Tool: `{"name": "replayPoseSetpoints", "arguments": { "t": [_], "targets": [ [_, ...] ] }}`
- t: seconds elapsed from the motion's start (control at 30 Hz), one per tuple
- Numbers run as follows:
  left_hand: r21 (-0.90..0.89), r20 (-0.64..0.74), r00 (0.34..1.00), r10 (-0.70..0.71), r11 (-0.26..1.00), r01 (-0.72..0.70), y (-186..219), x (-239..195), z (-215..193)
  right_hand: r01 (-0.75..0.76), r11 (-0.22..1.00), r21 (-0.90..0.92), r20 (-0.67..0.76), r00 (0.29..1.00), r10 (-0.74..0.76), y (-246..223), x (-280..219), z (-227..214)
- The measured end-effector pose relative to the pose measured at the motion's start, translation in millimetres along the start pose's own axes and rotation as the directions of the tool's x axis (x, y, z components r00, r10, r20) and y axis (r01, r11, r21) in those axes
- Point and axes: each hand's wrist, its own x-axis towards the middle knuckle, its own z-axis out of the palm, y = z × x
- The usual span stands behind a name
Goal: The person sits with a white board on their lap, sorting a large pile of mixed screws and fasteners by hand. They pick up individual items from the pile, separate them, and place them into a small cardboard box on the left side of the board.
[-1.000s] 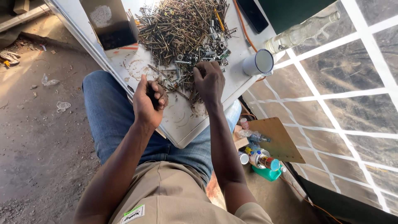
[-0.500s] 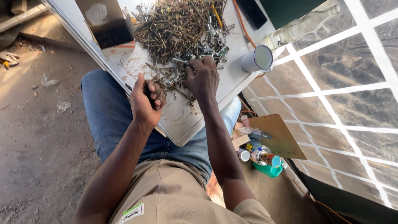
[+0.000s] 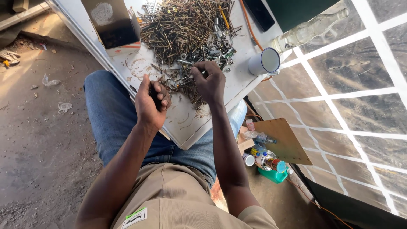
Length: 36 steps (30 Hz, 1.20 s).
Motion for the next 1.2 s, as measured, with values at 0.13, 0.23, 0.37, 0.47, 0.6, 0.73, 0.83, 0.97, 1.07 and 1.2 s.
{"name": "replayPoseSetpoints", "arguments": {
  "t": [0.13, 0.23, 0.37, 0.47, 0.6, 0.73, 0.83, 0.97, 1.07, 1.2],
  "targets": [
    [0.028, -0.066, 0.998, -0.012, 0.999, 0.014, 1.4, 0.8, 12.0, -0.063, 0.984, 0.168, -0.004, 0.998, 0.065, -42.8, -14.4, -10.1],
    [-0.083, -0.153, 0.988, -0.027, 0.996, 0.014, -6.0, 10.9, 8.1, 0.023, 0.972, 0.235, 0.007, 1.000, -0.026, -85.4, -32.3, -9.7],
    [-0.120, -0.180, 0.983, -0.030, 0.993, 0.008, -0.2, 7.9, 12.2, 0.167, 0.964, 0.207, 0.016, 0.985, -0.174, -105.2, -52.4, 2.3],
    [-0.061, -0.209, 0.978, -0.024, 0.998, 0.011, 4.1, 9.8, 5.6, 0.126, 0.967, 0.223, -0.051, 0.992, -0.118, -90.8, -69.1, 9.5],
    [0.274, -0.148, 0.956, 0.254, 0.939, -0.207, 35.2, 21.5, 27.1, 0.176, 0.963, 0.203, -0.133, 0.980, -0.151, -61.5, -94.7, 31.6],
    [0.590, 0.214, 0.749, 0.627, 0.528, -0.611, 77.0, 75.9, 35.8, 0.280, 0.956, 0.082, -0.025, 0.960, -0.279, -69.8, -108.8, 33.6],
    [0.723, 0.589, 0.477, 0.652, -0.162, -0.671, 112.1, 105.2, 40.3, 0.355, 0.927, 0.119, -0.047, 0.935, -0.352, -85.4, -106.0, 25.7],
    [0.528, 0.824, 0.485, 0.292, -0.708, -0.469, 130.9, 129.1, 20.5, 0.396, 0.909, 0.130, -0.035, 0.918, -0.395, -82.8, -100.5, 23.5],
    [0.475, 0.805, 0.556, 0.206, -0.787, -0.395, 123.7, 124.4, 3.6, 0.378, 0.916, 0.135, -0.017, 0.925, -0.379, -79.2, -107.3, 23.6],
    [0.494, 0.791, 0.561, 0.246, -0.798, -0.346, 124.0, 128.2, -7.9, 0.356, 0.922, 0.150, 0.001, 0.933, -0.361, -76.0, -104.9, 25.4]
  ]
}}
